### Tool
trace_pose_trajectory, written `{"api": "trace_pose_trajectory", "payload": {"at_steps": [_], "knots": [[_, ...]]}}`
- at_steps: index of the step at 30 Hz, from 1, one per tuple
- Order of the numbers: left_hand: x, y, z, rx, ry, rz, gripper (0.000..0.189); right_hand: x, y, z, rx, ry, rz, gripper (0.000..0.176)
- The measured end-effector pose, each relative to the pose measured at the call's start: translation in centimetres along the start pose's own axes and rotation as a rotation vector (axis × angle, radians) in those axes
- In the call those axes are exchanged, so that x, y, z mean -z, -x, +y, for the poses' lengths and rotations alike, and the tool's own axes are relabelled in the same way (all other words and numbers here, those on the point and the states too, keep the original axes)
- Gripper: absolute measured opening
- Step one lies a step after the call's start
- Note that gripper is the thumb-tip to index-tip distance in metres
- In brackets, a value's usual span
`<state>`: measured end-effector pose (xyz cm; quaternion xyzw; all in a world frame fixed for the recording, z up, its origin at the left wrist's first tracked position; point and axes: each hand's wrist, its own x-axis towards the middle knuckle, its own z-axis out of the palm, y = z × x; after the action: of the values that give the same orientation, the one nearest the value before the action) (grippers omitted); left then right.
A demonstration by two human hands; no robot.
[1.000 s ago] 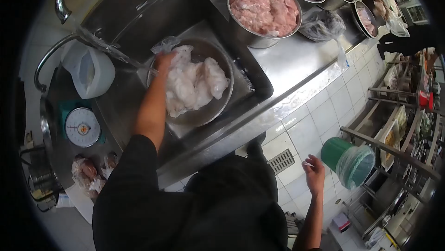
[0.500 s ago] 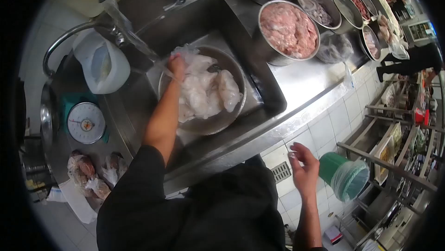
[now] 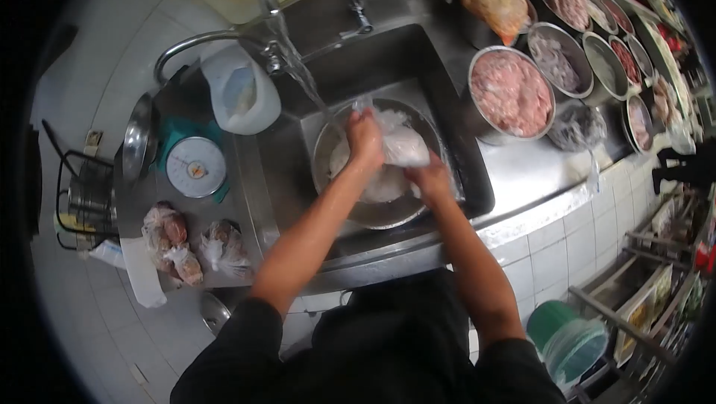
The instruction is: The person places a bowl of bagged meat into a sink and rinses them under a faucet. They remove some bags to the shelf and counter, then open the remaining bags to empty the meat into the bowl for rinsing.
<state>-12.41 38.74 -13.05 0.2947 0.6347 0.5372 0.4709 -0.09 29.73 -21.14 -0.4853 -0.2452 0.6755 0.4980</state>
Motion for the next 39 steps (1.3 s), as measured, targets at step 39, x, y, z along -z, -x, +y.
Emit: {"api": "trace_pose_trajectory", "payload": {"at_steps": [39], "knots": [[11.8, 5.2, -9.7, -0.651, -0.726, -0.289, 0.008, -4.5, -0.4, 2.7, 0.646, 1.268, -0.45, 0.021]]}}
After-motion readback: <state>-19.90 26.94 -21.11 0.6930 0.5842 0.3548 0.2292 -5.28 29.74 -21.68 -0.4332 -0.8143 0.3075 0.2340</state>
